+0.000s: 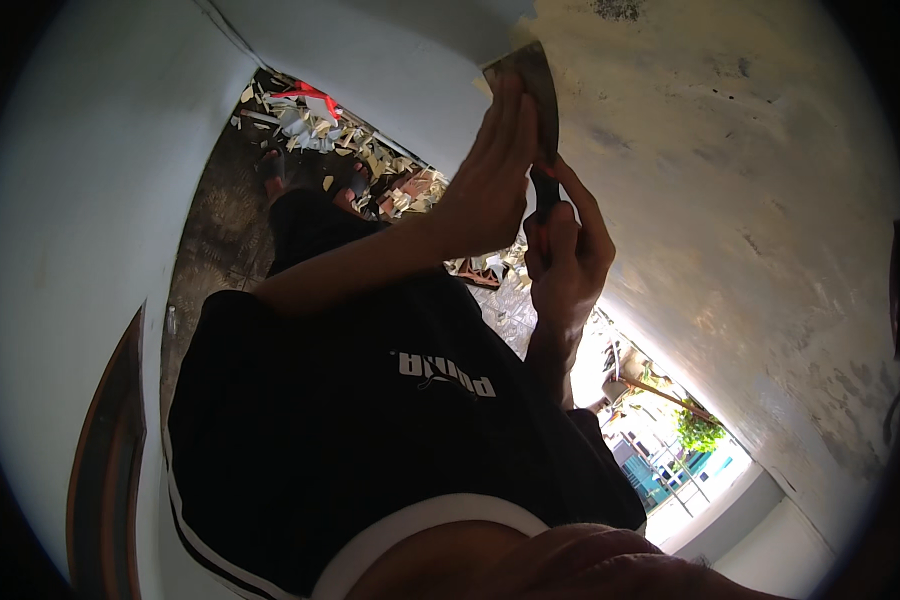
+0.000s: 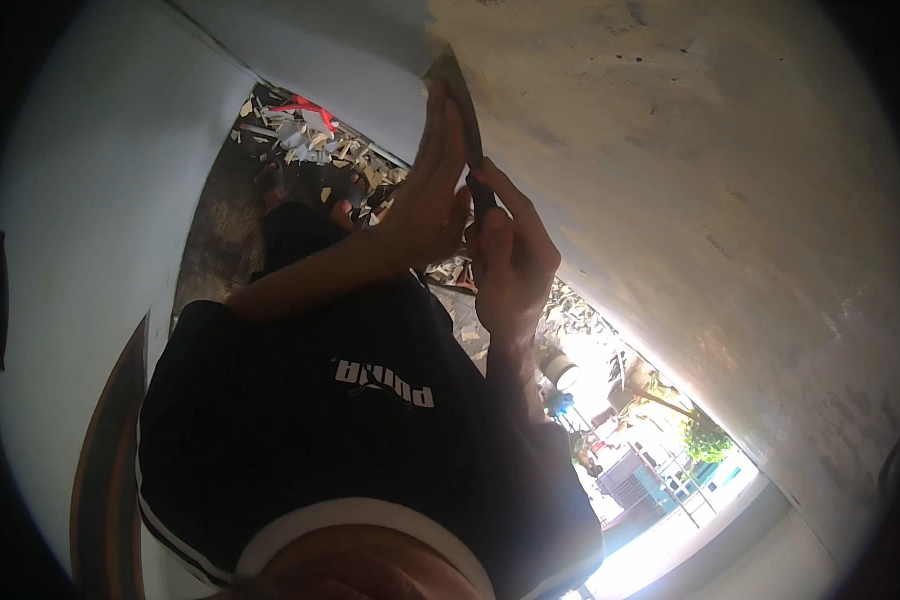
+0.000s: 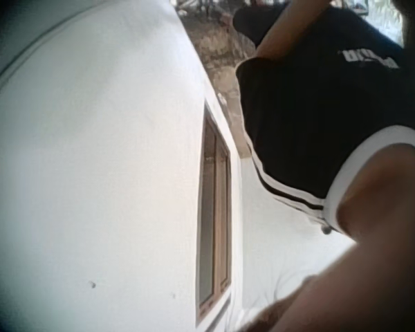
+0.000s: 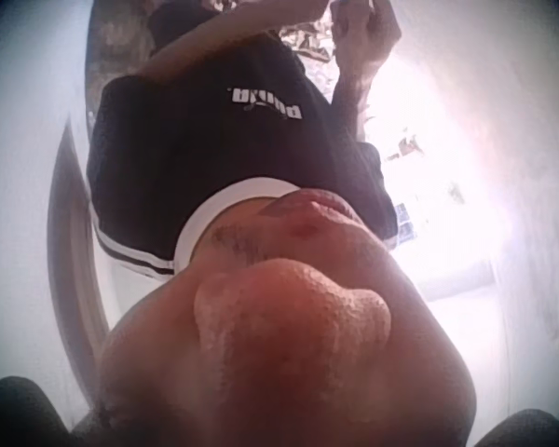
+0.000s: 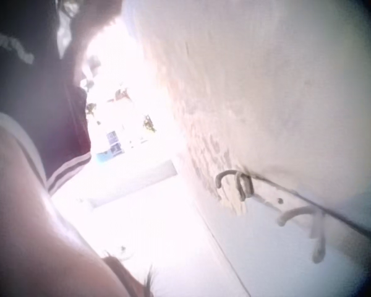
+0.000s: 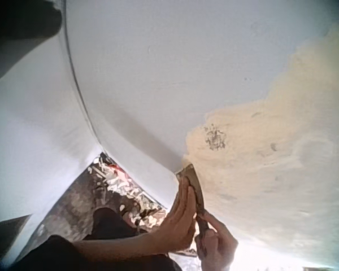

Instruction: The person scrapes a ceiling surface with a hand scraper, removing loose material in repeated strokes. The camera is head-mounted and angled upward, showing the hands and tool working on the ceiling while debris falls below.

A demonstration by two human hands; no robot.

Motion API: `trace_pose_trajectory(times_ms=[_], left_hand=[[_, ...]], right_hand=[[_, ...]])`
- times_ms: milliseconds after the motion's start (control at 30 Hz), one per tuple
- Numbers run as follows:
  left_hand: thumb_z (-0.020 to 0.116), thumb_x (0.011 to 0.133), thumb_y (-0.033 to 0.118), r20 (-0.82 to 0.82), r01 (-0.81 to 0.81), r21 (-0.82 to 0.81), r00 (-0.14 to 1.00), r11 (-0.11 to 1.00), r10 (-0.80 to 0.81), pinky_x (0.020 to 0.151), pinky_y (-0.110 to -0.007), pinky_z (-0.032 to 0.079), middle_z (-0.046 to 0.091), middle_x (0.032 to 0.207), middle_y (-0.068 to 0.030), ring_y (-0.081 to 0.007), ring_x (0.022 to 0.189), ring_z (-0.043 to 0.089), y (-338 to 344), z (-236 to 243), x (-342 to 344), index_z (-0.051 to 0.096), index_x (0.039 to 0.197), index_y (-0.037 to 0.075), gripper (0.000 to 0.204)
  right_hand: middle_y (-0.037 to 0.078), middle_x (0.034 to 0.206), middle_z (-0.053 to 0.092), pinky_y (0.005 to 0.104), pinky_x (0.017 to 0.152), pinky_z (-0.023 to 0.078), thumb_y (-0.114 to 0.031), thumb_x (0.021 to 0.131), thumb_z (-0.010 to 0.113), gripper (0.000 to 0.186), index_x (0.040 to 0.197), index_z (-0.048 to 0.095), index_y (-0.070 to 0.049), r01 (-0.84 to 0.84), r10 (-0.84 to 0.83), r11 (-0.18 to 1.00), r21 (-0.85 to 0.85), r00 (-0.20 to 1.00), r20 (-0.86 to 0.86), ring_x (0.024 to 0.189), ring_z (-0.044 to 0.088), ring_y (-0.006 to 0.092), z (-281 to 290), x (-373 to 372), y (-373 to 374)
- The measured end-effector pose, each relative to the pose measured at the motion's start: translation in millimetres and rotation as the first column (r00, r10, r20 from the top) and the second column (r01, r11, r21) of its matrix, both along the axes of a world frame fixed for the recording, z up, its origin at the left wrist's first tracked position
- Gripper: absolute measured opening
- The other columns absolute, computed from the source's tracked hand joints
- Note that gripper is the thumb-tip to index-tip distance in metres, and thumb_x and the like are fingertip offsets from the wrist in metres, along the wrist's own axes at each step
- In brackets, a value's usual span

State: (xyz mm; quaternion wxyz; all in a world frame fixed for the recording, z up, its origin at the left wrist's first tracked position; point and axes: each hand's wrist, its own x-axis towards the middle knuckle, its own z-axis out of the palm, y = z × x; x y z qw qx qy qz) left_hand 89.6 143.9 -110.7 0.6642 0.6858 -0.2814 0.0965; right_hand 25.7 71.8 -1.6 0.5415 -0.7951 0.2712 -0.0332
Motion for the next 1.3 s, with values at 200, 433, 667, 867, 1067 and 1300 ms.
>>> trace_pose_trajectory(times_ms=[200,433,667,867,1067,1300], left_hand=[[0.043,0.082,-0.008,0.017,0.137,-0.026,0.99,0.99,-0.137,0.119,-0.059,0.016,0.008,0.153,-0.0447,-0.0598,0.144,0.009,-1.3,1.0,-5.8,0.007,0.148,-0.018,0.076],[0.049,0.074,-0.016,-0.021,0.088,-0.001,0.996,0.996,-0.088,0.119,-0.056,0.019,0.009,0.153,-0.044,-0.0571,0.145,0.011,13.7,-5.5,8.0,0.01,0.148,-0.018,0.083],[0.049,0.073,-0.016,0.001,0.033,-0.014,0.999,0.999,-0.033,0.119,-0.055,0.021,0.011,0.153,-0.0435,-0.0568,0.144,0.013,16.1,-6.4,14.7,0.014,0.148,-0.017,0.083],[0.05,0.072,-0.015,0.058,0.128,0.024,0.99,0.992,-0.129,0.12,-0.054,0.02,0.012,0.153,-0.0428,-0.0545,0.146,0.013,15.5,2.3,7.0,0.015,0.147,-0.017,0.083],[0.051,0.071,-0.016,0.031,0.02,-0.006,0.999,1.0,-0.02,0.12,-0.053,0.022,0.015,0.154,-0.0405,-0.053,0.145,0.018,21.3,-2.9,25.4,0.014,0.15,-0.014,0.086],[0.052,0.072,-0.015,0.047,0.027,-0.001,0.999,1.0,-0.026,0.119,-0.052,0.024,0.016,0.154,-0.0404,-0.0518,0.146,0.017,16.0,9.2,13.2,0.018,0.148,-0.016,0.083]], right_hand=[[-0.001,0.061,0.051,0.0211,0.047,0.028,-0.012,0.102,0.044,0.037,0.134,0.058,-0.001,-0.061,0.063,0.998,-0.035,0.996,0.058,0.049,0.039,0.0031,-4.1,-18.3,-12.6],[-0.001,0.068,0.054,0.022,0.052,0.034,-0.01,0.1,0.046,0.038,0.136,0.058,-0.003,-0.051,0.052,0.998,0.026,0.998,-0.028,0.056,0.045,0.0048,-5.3,-0.2,2.4],[0.0,0.062,0.053,0.0207,0.043,0.025,-0.014,0.103,0.043,0.038,0.136,0.058,-0.003,-0.04,0.041,0.999,-0.033,0.999,0.015,0.047,0.037,0.0025,-8.5,9.2,17.4],[0.001,0.064,0.054,0.0201,0.042,0.025,-0.017,0.104,0.044,0.038,0.136,0.056,0.002,-0.024,0.026,1.0,-0.019,0.996,0.088,0.048,0.038,0.0025,-3.4,-8.2,3.6],[0.0,0.063,0.052,0.0203,0.043,0.026,-0.018,0.104,0.045,0.038,0.138,0.055,-0.002,-0.064,0.065,0.997,-0.051,0.998,0.027,0.048,0.038,0.0025,-7.9,14.9,17.3],[-0.001,0.062,0.051,0.0206,0.042,0.026,-0.017,0.105,0.044,0.039,0.137,0.054,0.001,-0.043,0.043,0.999,0.008,0.995,0.086,0.047,0.037,0.0023,-4.1,5.3,8.5]])
